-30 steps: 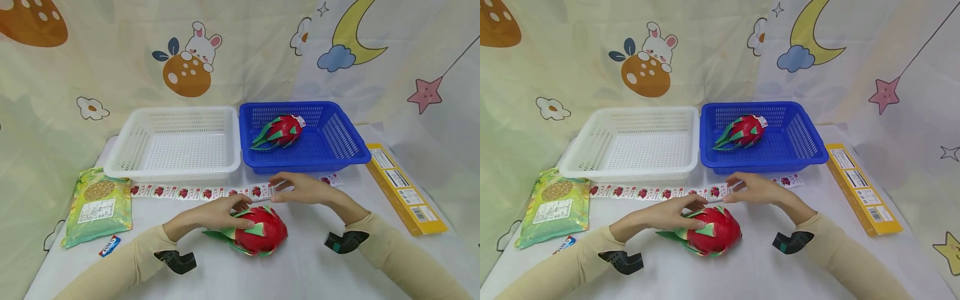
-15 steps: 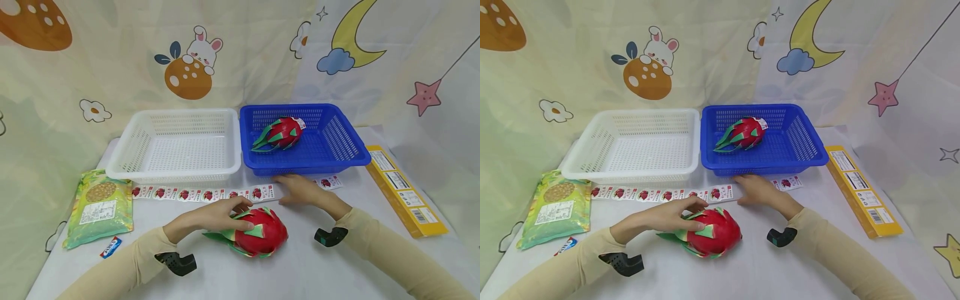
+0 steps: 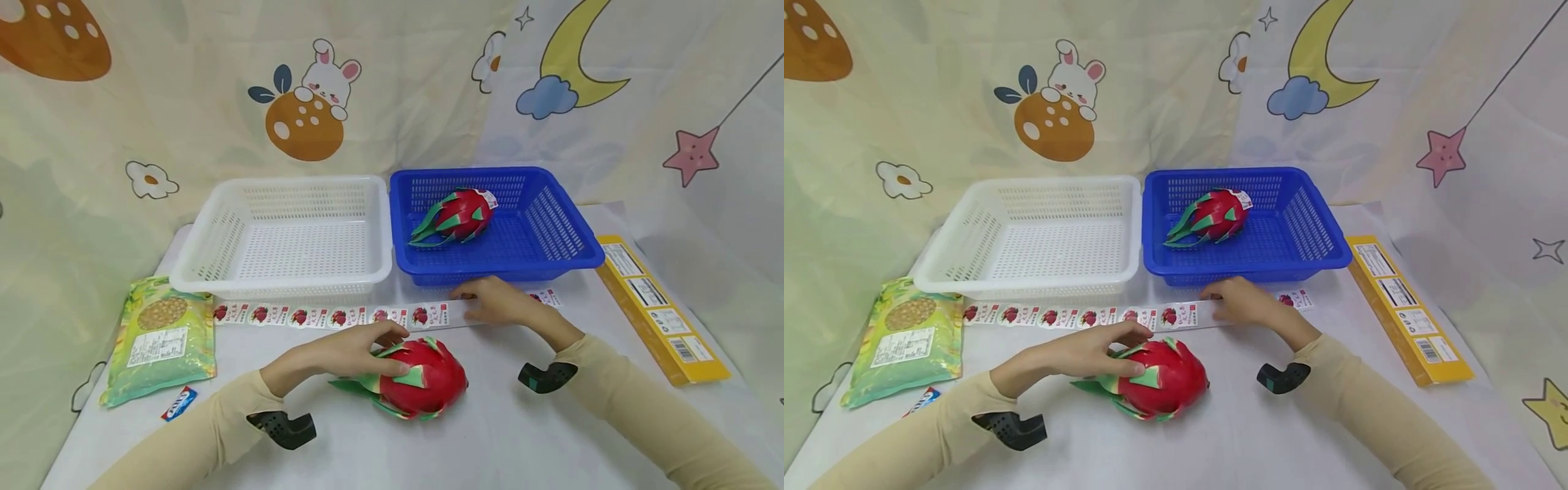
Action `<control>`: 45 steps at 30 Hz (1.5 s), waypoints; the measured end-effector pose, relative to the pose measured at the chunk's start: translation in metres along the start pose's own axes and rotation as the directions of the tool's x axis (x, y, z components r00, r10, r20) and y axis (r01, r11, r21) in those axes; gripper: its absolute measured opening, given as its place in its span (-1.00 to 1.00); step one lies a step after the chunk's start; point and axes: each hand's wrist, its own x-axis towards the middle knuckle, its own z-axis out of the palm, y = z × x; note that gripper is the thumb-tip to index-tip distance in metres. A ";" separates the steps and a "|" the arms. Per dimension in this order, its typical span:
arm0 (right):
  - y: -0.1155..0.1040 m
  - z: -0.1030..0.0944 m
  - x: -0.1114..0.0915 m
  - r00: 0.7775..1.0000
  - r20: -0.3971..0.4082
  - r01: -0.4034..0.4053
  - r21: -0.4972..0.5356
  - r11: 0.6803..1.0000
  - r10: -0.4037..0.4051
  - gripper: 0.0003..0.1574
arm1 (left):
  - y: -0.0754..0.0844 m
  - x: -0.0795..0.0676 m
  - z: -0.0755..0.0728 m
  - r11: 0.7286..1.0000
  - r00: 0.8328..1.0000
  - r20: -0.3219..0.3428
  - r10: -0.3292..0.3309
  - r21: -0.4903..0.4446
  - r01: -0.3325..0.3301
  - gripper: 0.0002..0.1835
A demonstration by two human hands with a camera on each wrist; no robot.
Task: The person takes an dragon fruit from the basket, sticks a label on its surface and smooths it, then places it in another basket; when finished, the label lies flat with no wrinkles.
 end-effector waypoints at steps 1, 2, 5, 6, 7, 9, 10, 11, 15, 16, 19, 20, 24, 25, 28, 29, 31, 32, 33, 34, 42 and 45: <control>0.001 -0.003 -0.001 1.000 0.003 -0.001 0.021 1.000 0.001 -0.62 | -0.001 0.000 -0.001 1.000 1.000 0.002 -0.002 0.003 0.002 -0.29; 0.002 -0.005 -0.002 1.000 0.006 -0.003 0.042 0.999 0.003 -0.64 | -0.001 0.000 -0.001 1.000 1.000 0.005 -0.006 0.001 0.006 -0.29; 0.005 -0.012 -0.004 1.000 0.014 -0.010 0.099 0.995 0.009 -0.68 | -0.001 0.000 -0.004 1.000 1.000 0.013 -0.002 0.000 0.002 -0.29; 0.005 -0.013 -0.005 1.000 0.016 -0.007 0.115 0.993 0.006 -0.68 | 0.000 0.000 -0.005 1.000 1.000 0.012 0.004 -0.001 -0.004 -0.30; 0.006 -0.015 -0.007 1.000 0.017 -0.007 0.128 0.992 0.005 -0.69 | 0.002 0.001 -0.007 1.000 1.000 0.007 0.015 -0.004 -0.015 -0.30; 0.006 -0.017 -0.009 1.000 0.019 -0.002 0.151 0.989 -0.001 -0.68 | 0.008 0.003 -0.011 0.998 0.998 -0.012 0.065 0.000 -0.065 -0.31; 0.006 -0.018 -0.010 1.000 0.020 -0.001 0.160 0.987 -0.002 -0.67 | 0.013 0.004 -0.014 0.995 0.995 -0.025 0.097 0.006 -0.097 -0.33; 0.005 -0.019 -0.012 1.000 0.021 0.000 0.172 0.985 -0.004 -0.67 | 0.019 0.005 -0.016 0.992 0.991 -0.042 0.127 0.022 -0.126 -0.35; 0.002 -0.026 -0.018 0.999 0.014 0.032 0.207 0.978 -0.035 -0.66 | 0.045 0.013 -0.026 0.970 0.969 -0.104 0.225 0.122 -0.212 -0.38; 0.000 -0.028 -0.019 0.999 0.011 0.038 0.212 0.976 -0.041 -0.67 | 0.051 0.016 -0.027 0.966 0.966 -0.115 0.231 0.145 -0.213 -0.39; -0.003 -0.033 -0.025 0.998 -0.003 0.059 0.234 0.970 -0.060 -0.67 | 0.060 0.030 -0.031 0.959 0.968 -0.119 0.221 0.205 -0.194 -0.43; -0.005 -0.034 -0.026 0.998 -0.008 0.066 0.238 0.969 -0.066 -0.66 | 0.060 0.035 -0.031 0.956 0.970 -0.112 0.217 0.224 -0.188 -0.44; -0.010 -0.040 -0.031 0.996 -0.020 0.093 0.248 0.964 -0.091 -0.65 | 0.056 0.050 -0.032 0.955 0.985 -0.056 0.166 0.257 -0.147 -0.49; -0.011 -0.041 -0.031 0.995 -0.024 0.103 0.244 0.964 -0.100 -0.65 | 0.054 0.051 -0.032 0.954 0.987 -0.040 0.159 0.263 -0.143 -0.50; -0.012 -0.045 -0.034 0.993 -0.042 0.113 0.226 0.968 -0.106 -0.65 | 0.048 0.053 -0.035 0.960 0.992 0.004 0.125 0.253 -0.122 -0.53; -0.011 -0.046 -0.035 0.993 -0.052 0.113 0.220 0.969 -0.104 -0.65 | 0.046 0.053 -0.036 0.961 0.993 0.012 0.117 0.250 -0.117 -0.54; -0.010 -0.047 -0.036 0.993 -0.067 0.106 0.208 0.973 -0.094 -0.65 | 0.042 0.051 -0.038 0.961 0.993 0.016 0.116 0.250 -0.116 -0.58; -0.009 -0.047 -0.036 0.994 -0.071 0.099 0.205 0.974 -0.086 -0.65 | 0.040 0.050 -0.040 0.963 0.993 0.013 0.115 0.243 -0.115 -0.60; -0.008 -0.047 -0.036 0.995 -0.071 0.090 0.208 0.974 -0.077 -0.65 | 0.038 0.049 -0.042 0.965 0.993 0.006 0.117 0.235 -0.115 -0.62; -0.007 -0.047 -0.036 0.995 -0.069 0.081 0.211 0.974 -0.068 -0.65 | 0.036 0.049 -0.043 0.966 0.992 -0.002 0.123 0.229 -0.119 -0.64; -0.004 -0.040 -0.035 0.998 -0.046 0.058 0.217 0.974 -0.049 -0.65 | 0.032 0.048 -0.048 0.975 0.992 -0.027 0.121 0.190 -0.113 -0.68; -0.005 -0.039 -0.034 0.997 -0.044 0.064 0.209 0.976 -0.056 -0.61 | 0.031 0.047 -0.049 0.976 0.993 -0.026 0.115 0.191 -0.108 -0.69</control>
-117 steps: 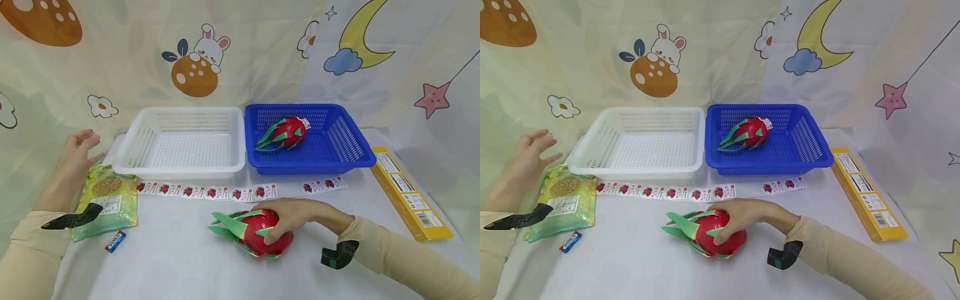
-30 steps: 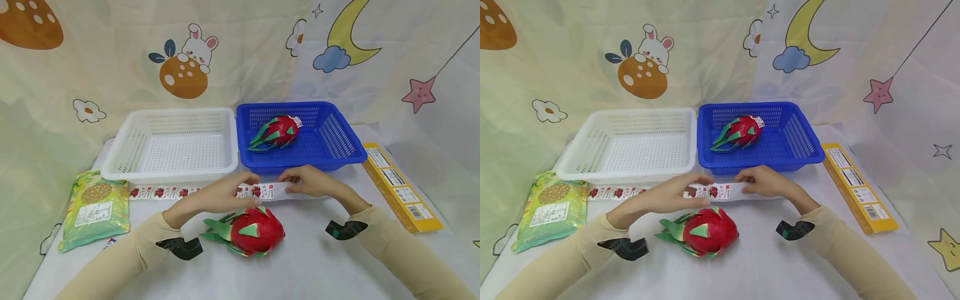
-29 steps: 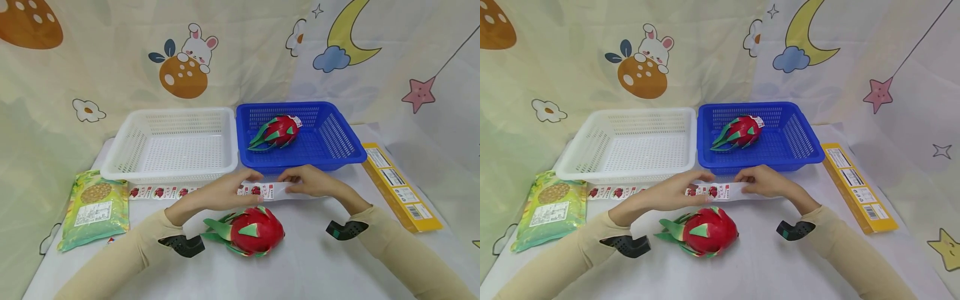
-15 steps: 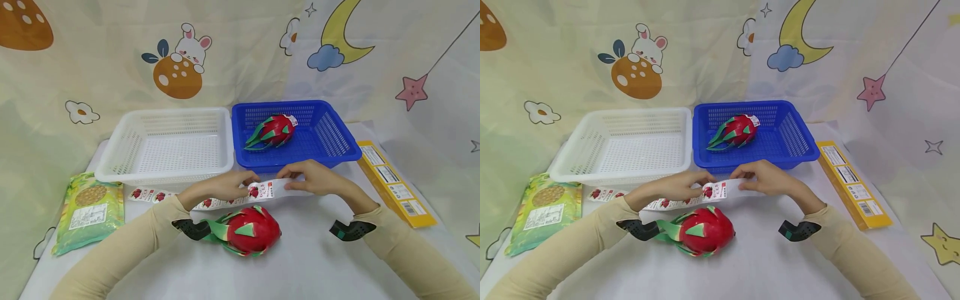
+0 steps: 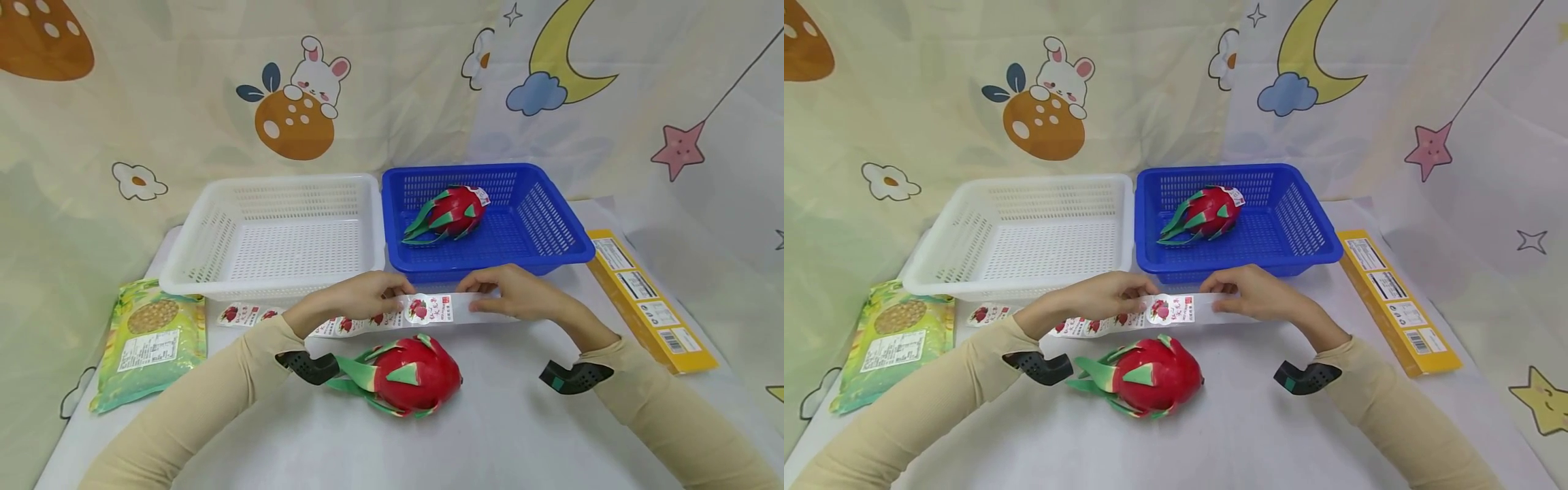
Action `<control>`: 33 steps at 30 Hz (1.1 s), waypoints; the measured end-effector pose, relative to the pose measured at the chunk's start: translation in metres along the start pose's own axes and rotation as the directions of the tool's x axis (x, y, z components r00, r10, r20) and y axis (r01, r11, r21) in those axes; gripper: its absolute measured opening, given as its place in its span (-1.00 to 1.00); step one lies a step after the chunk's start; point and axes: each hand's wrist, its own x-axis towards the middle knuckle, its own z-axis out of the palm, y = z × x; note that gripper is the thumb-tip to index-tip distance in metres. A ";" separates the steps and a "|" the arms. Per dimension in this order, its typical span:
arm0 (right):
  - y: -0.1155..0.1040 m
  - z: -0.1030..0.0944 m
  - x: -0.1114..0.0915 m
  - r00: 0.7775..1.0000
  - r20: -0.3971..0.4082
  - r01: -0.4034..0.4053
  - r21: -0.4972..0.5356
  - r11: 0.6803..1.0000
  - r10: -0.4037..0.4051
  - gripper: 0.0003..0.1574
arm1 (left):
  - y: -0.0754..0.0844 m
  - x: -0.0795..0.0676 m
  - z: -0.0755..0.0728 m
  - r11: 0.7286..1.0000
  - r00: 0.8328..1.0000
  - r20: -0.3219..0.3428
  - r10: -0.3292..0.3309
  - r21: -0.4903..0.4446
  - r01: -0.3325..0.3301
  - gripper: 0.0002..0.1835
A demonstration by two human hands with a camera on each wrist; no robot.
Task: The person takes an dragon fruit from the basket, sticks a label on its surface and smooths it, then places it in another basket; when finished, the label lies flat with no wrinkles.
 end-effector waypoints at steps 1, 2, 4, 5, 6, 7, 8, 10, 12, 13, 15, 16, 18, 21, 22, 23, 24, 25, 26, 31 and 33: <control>-0.001 0.000 0.000 1.000 -0.001 0.005 -0.004 1.000 -0.005 -0.58 | 0.000 0.000 0.000 1.000 1.000 0.001 -0.001 -0.003 0.001 -0.69; -0.002 0.000 0.000 1.000 -0.006 0.013 -0.009 1.000 -0.013 -0.56 | 0.000 0.000 -0.001 1.000 1.000 0.004 -0.002 -0.003 0.002 -0.69; -0.008 0.000 0.000 0.999 -0.026 0.033 -0.024 0.999 -0.034 -0.52 | 0.001 0.000 -0.002 1.000 1.000 0.010 -0.003 0.005 0.003 -0.69; -0.012 0.000 0.001 0.998 -0.040 0.050 -0.035 0.998 -0.051 -0.50 | 0.001 0.000 -0.002 1.000 1.000 0.015 -0.003 0.007 0.003 -0.68; -0.017 0.000 0.002 0.996 -0.056 0.072 -0.045 0.996 -0.075 -0.50 | 0.001 0.001 -0.003 1.000 1.000 0.019 -0.003 0.011 0.003 -0.68; -0.022 0.000 0.003 0.992 -0.074 0.099 -0.052 0.994 -0.103 -0.51 | 0.002 0.001 -0.004 1.000 1.000 0.021 -0.006 0.014 0.006 -0.68; -0.028 0.001 0.005 0.987 -0.091 0.128 -0.061 0.990 -0.134 -0.52 | 0.002 0.001 -0.004 1.000 1.000 0.024 -0.008 0.015 0.007 -0.67; -0.041 0.004 0.011 0.974 -0.110 0.189 -0.101 0.977 -0.200 -0.54 | 0.002 0.001 -0.006 1.000 0.999 0.031 -0.009 -0.001 0.010 -0.67; -0.051 0.008 0.018 0.954 -0.120 0.255 -0.156 0.954 -0.274 -0.56 | 0.002 0.002 -0.007 1.000 0.999 0.036 -0.007 -0.021 0.008 -0.67; -0.055 0.011 0.021 0.944 -0.119 0.283 -0.196 0.939 -0.309 -0.57 | 0.001 0.002 -0.007 0.999 0.999 0.039 -0.003 -0.038 0.005 -0.68; -0.062 0.017 0.028 0.925 -0.107 0.323 -0.287 0.902 -0.366 -0.60 | 0.000 0.003 -0.007 0.997 0.999 0.049 0.005 -0.081 -0.001 -0.67; -0.063 0.020 0.031 0.915 -0.101 0.340 -0.330 0.881 -0.391 -0.61 | -0.001 0.003 -0.007 0.995 0.999 0.052 0.012 -0.104 -0.006 -0.67; -0.065 0.025 0.035 0.900 -0.090 0.362 -0.388 0.848 -0.426 -0.65 | -0.003 0.005 -0.006 0.987 0.998 0.058 0.019 -0.158 -0.010 -0.67; -0.063 0.031 0.039 0.882 -0.095 0.381 -0.431 0.818 -0.461 -0.74 | -0.007 0.005 -0.005 0.971 0.998 0.062 0.030 -0.238 -0.015 -0.68; -0.062 0.033 0.039 0.877 -0.101 0.387 -0.435 0.813 -0.471 -0.77 | -0.008 0.005 -0.005 0.966 0.998 0.062 0.034 -0.256 -0.017 -0.69; -0.062 0.033 0.039 0.871 -0.109 0.391 -0.437 0.810 -0.479 -0.80 | -0.009 0.005 -0.005 0.963 0.998 0.061 0.031 -0.269 -0.013 -0.69; -0.061 0.034 0.039 0.867 -0.117 0.391 -0.441 0.808 -0.484 -0.83 | -0.010 0.004 -0.004 0.960 0.998 0.059 0.026 -0.279 -0.009 -0.70; -0.060 0.034 0.038 0.862 -0.127 0.393 -0.442 0.806 -0.490 -0.85 | -0.010 0.004 -0.004 0.960 0.998 0.054 0.017 -0.281 -0.001 -0.70; -0.059 0.034 0.037 0.859 -0.135 0.394 -0.441 0.806 -0.494 -0.86 | -0.011 0.004 -0.003 0.961 0.999 0.046 0.006 -0.275 0.007 -0.71; -0.051 0.032 0.024 0.858 -0.189 0.373 -0.407 0.834 -0.477 -0.82 | -0.013 0.006 0.006 0.997 0.999 -0.031 -0.023 -0.071 0.021 -0.72; -0.045 0.030 0.015 0.871 -0.205 0.353 -0.372 0.859 -0.447 -0.79 | -0.014 0.006 0.011 0.999 0.997 -0.067 -0.024 0.046 0.027 -0.72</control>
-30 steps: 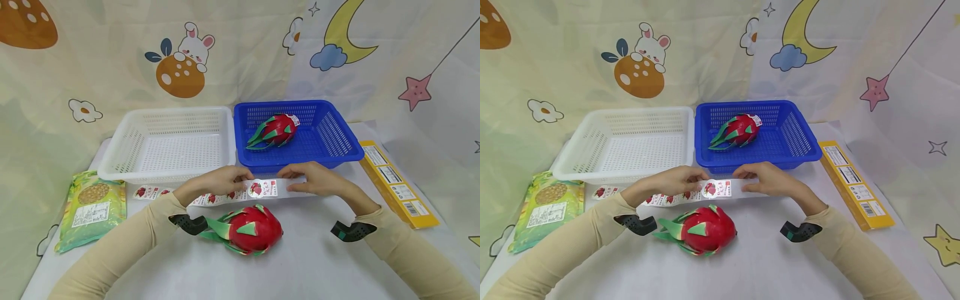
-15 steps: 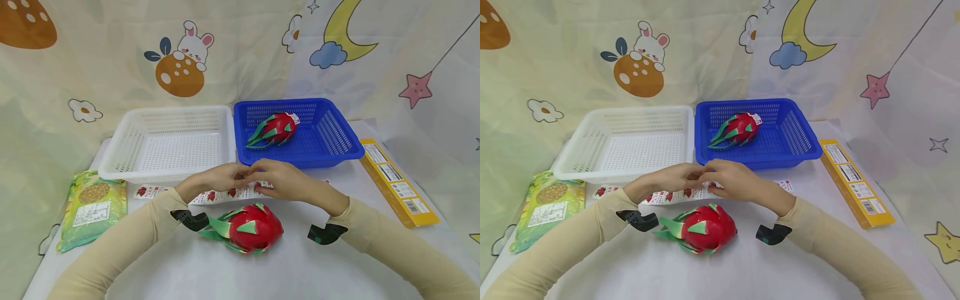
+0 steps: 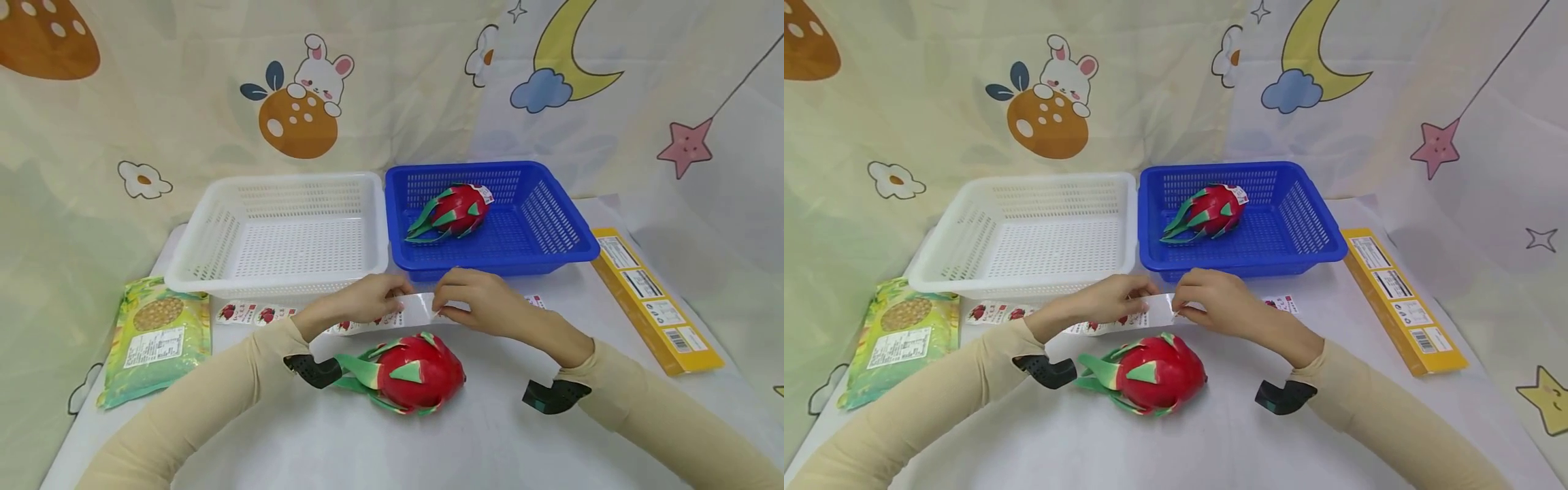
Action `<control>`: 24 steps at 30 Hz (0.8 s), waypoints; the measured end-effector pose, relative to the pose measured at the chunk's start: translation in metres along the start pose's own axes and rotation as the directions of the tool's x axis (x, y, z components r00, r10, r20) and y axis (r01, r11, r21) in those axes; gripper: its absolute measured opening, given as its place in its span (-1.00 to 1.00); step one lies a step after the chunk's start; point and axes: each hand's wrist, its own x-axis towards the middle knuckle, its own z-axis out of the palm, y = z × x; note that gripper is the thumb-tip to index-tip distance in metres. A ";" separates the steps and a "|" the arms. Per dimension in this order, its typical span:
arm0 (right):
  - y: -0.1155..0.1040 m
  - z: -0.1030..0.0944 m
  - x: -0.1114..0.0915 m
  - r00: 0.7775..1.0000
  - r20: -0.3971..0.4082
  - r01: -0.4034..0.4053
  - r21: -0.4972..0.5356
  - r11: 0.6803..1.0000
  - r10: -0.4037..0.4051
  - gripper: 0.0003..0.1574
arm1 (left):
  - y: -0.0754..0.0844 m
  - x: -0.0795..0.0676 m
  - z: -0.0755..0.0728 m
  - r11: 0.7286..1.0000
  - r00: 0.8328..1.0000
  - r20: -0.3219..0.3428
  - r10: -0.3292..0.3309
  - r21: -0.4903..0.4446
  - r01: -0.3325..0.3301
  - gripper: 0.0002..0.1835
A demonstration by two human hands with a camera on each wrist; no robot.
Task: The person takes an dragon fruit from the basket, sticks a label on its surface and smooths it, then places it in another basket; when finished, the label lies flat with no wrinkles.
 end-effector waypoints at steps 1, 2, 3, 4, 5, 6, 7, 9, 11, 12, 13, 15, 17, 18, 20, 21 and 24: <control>0.002 -0.002 -0.006 1.000 0.001 -0.027 0.013 1.000 0.027 -0.76 | 0.001 0.000 0.002 0.999 1.000 -0.017 -0.002 0.050 0.003 -0.73; 0.003 -0.005 -0.013 0.998 0.006 -0.055 0.026 0.998 0.055 -0.74 | 0.001 -0.001 0.004 0.996 1.000 -0.029 -0.010 0.084 0.013 -0.73; 0.005 -0.008 -0.019 0.996 0.011 -0.089 0.035 0.995 0.088 -0.72 | 0.002 -0.001 0.006 0.994 0.999 -0.039 -0.021 0.103 0.025 -0.73; 0.006 -0.011 -0.026 0.992 0.019 -0.127 0.047 0.991 0.126 -0.70 | 0.002 -0.002 0.007 0.992 0.998 -0.051 -0.030 0.120 0.036 -0.73; 0.007 -0.014 -0.032 0.986 0.026 -0.169 0.054 0.984 0.167 -0.69 | 0.002 -0.003 0.008 0.990 0.997 -0.060 -0.038 0.133 0.046 -0.74; 0.009 -0.017 -0.039 0.978 0.031 -0.206 0.055 0.977 0.204 -0.68 | 0.002 -0.003 0.008 0.988 0.997 -0.067 -0.045 0.141 0.054 -0.74; 0.010 -0.020 -0.045 0.971 0.030 -0.239 0.051 0.970 0.238 -0.67 | 0.002 -0.003 0.009 0.988 0.996 -0.069 -0.050 0.146 0.059 -0.74; 0.011 -0.025 -0.057 0.958 0.020 -0.285 0.044 0.957 0.285 -0.67 | 0.001 -0.004 0.009 0.985 0.996 -0.069 -0.056 0.156 0.066 -0.74; 0.013 -0.027 -0.067 0.949 -0.001 -0.316 0.043 0.948 0.316 -0.65 | 0.001 -0.004 0.009 0.985 0.997 -0.062 -0.054 0.163 0.064 -0.74; 0.014 -0.028 -0.071 0.947 -0.014 -0.321 0.046 0.946 0.322 -0.64 | 0.000 -0.004 0.009 0.985 0.997 -0.060 -0.052 0.161 0.061 -0.74; 0.015 -0.028 -0.074 0.945 -0.027 -0.325 0.051 0.944 0.326 -0.63 | 0.000 -0.004 0.009 0.986 0.997 -0.056 -0.051 0.158 0.059 -0.73; 0.015 -0.029 -0.079 0.941 -0.048 -0.333 0.070 0.940 0.336 -0.63 | 0.000 -0.005 0.008 0.988 0.998 -0.050 -0.043 0.147 0.050 -0.70; 0.015 -0.029 -0.082 0.931 -0.052 -0.356 0.105 0.929 0.362 -0.64 | 0.001 -0.007 0.006 0.991 0.999 -0.041 -0.036 0.129 0.041 -0.66; 0.014 -0.030 -0.083 0.923 -0.051 -0.373 0.125 0.920 0.381 -0.66 | 0.002 -0.008 0.005 0.992 0.999 -0.034 -0.032 0.119 0.036 -0.63; 0.011 -0.031 -0.084 0.899 -0.025 -0.427 0.181 0.886 0.438 -0.71 | 0.006 -0.011 0.002 0.994 0.999 -0.022 -0.023 0.105 0.025 -0.56; 0.009 -0.031 -0.085 0.880 -0.004 -0.464 0.217 0.859 0.476 -0.75 | 0.008 -0.013 0.001 0.995 1.000 -0.018 -0.015 0.098 0.017 -0.54; 0.002 -0.032 -0.084 0.808 0.088 -0.574 0.336 0.747 0.582 -0.86 | 0.021 -0.022 -0.001 0.996 1.000 0.007 0.031 0.079 -0.031 -0.49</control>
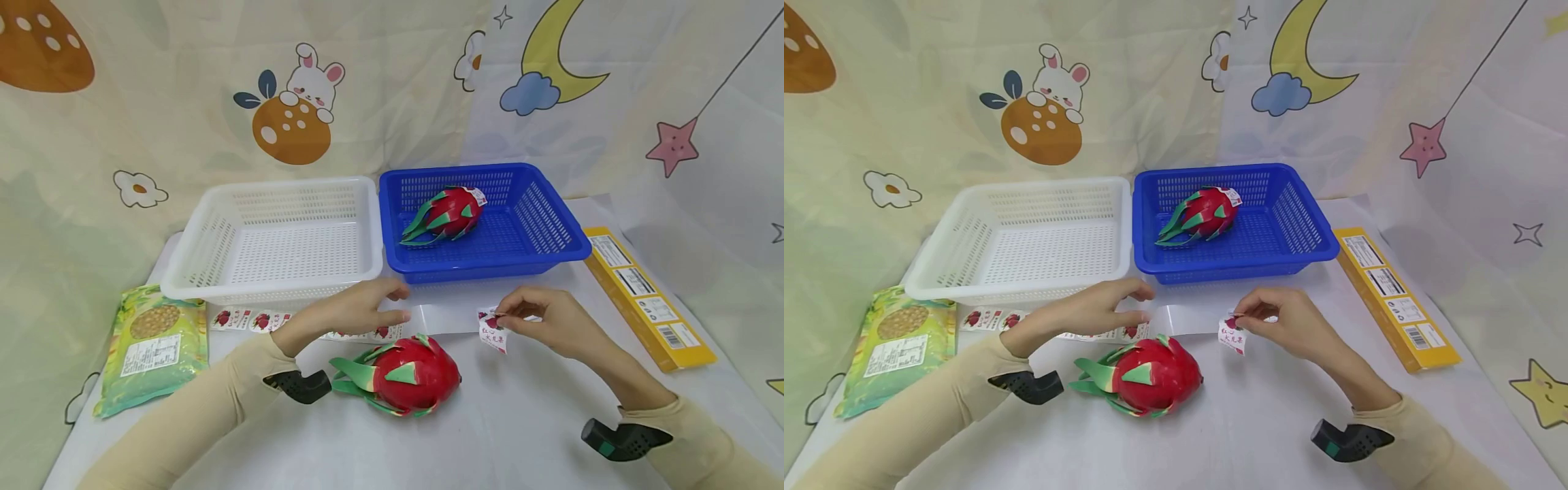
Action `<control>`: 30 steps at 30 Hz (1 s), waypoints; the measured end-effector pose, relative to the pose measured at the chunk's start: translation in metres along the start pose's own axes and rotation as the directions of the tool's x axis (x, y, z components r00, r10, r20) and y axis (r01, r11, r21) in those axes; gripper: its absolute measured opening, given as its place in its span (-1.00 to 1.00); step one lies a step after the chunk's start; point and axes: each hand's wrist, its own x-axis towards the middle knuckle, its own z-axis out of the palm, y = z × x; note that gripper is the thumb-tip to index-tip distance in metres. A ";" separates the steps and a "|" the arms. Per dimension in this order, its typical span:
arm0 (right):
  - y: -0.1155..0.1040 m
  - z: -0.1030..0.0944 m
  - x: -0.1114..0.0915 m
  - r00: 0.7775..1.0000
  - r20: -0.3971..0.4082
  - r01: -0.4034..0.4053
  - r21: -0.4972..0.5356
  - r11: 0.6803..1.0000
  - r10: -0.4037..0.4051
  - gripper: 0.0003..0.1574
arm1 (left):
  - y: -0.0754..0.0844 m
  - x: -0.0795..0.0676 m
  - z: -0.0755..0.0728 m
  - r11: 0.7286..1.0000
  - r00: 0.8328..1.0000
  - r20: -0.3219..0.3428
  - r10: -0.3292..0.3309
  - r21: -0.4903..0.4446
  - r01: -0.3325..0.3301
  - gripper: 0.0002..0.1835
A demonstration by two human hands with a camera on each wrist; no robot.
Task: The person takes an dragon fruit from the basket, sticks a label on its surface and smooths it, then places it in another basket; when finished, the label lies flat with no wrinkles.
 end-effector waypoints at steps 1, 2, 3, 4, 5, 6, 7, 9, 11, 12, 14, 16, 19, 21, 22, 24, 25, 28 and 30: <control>-0.002 0.002 -0.001 0.998 0.026 -0.051 0.047 0.998 0.050 -0.86 | 0.005 -0.004 0.000 1.000 1.000 0.010 0.015 -0.010 -0.015 -0.47; -0.004 0.004 -0.001 0.994 0.054 -0.096 0.088 0.991 0.092 -0.85 | 0.011 -0.008 0.001 0.999 0.999 0.022 0.030 -0.011 -0.030 -0.46; -0.006 0.006 -0.002 0.989 0.078 -0.134 0.125 0.983 0.125 -0.83 | 0.017 -0.012 0.002 0.999 0.998 0.035 0.042 -0.013 -0.042 -0.44; -0.009 0.009 -0.002 0.985 0.101 -0.157 0.153 0.976 0.142 -0.81 | 0.022 -0.015 0.004 0.999 0.997 0.051 0.049 -0.012 -0.048 -0.42; -0.011 0.012 -0.002 0.980 0.124 -0.179 0.178 0.968 0.159 -0.80 | 0.027 -0.018 0.007 0.999 0.996 0.066 0.054 -0.007 -0.054 -0.39; -0.013 0.015 -0.002 0.975 0.144 -0.195 0.205 0.959 0.167 -0.78 | 0.031 -0.020 0.010 0.999 0.995 0.083 0.048 0.008 -0.049 -0.36; -0.015 0.018 -0.003 0.973 0.159 -0.200 0.223 0.954 0.167 -0.76 | 0.034 -0.021 0.014 0.999 0.994 0.102 0.039 0.024 -0.042 -0.31; -0.019 0.024 -0.003 0.971 0.180 -0.199 0.261 0.945 0.155 -0.75 | 0.036 -0.023 0.021 0.997 0.992 0.125 0.026 0.071 -0.036 -0.23; -0.023 0.030 -0.003 0.971 0.194 -0.194 0.292 0.937 0.140 -0.74 | 0.036 -0.024 0.028 0.994 0.991 0.130 0.017 0.105 -0.031 -0.18; -0.024 0.034 -0.003 0.971 0.198 -0.188 0.305 0.934 0.131 -0.74 | 0.036 -0.025 0.030 0.992 0.992 0.124 0.012 0.120 -0.027 -0.18; -0.027 0.040 -0.002 0.972 0.201 -0.183 0.324 0.928 0.122 -0.75 | 0.034 -0.026 0.034 0.991 0.995 0.099 0.009 0.132 -0.022 -0.20; -0.029 0.045 -0.002 0.973 0.199 -0.176 0.330 0.927 0.114 -0.75 | 0.032 -0.026 0.037 0.992 0.997 0.074 0.008 0.128 -0.017 -0.24; -0.030 0.051 -0.001 0.973 0.202 -0.174 0.330 0.928 0.110 -0.76 | 0.032 -0.027 0.040 0.991 0.999 0.046 0.002 0.136 -0.008 -0.27; -0.029 0.054 -0.002 0.972 0.210 -0.172 0.325 0.930 0.107 -0.76 | 0.032 -0.028 0.042 0.989 0.999 0.035 -0.005 0.148 0.000 -0.27; -0.029 0.056 -0.002 0.972 0.213 -0.170 0.324 0.930 0.104 -0.77 | 0.033 -0.029 0.043 0.988 1.000 0.030 -0.008 0.153 0.003 -0.26; -0.027 0.059 -0.003 0.970 0.222 -0.166 0.324 0.932 0.096 -0.77 | 0.033 -0.029 0.043 0.987 1.000 0.020 -0.011 0.161 0.007 -0.26; -0.027 0.061 -0.003 0.971 0.222 -0.163 0.323 0.932 0.093 -0.77 | 0.033 -0.029 0.044 0.987 1.000 0.016 -0.010 0.163 0.007 -0.25; -0.025 0.066 -0.005 0.974 0.208 -0.148 0.306 0.940 0.086 -0.76 | 0.033 -0.030 0.045 0.986 1.000 0.008 -0.002 0.165 0.001 -0.24; -0.025 0.069 -0.006 0.978 0.188 -0.143 0.276 0.950 0.093 -0.75 | 0.033 -0.030 0.046 0.987 1.000 0.006 0.002 0.160 -0.003 -0.24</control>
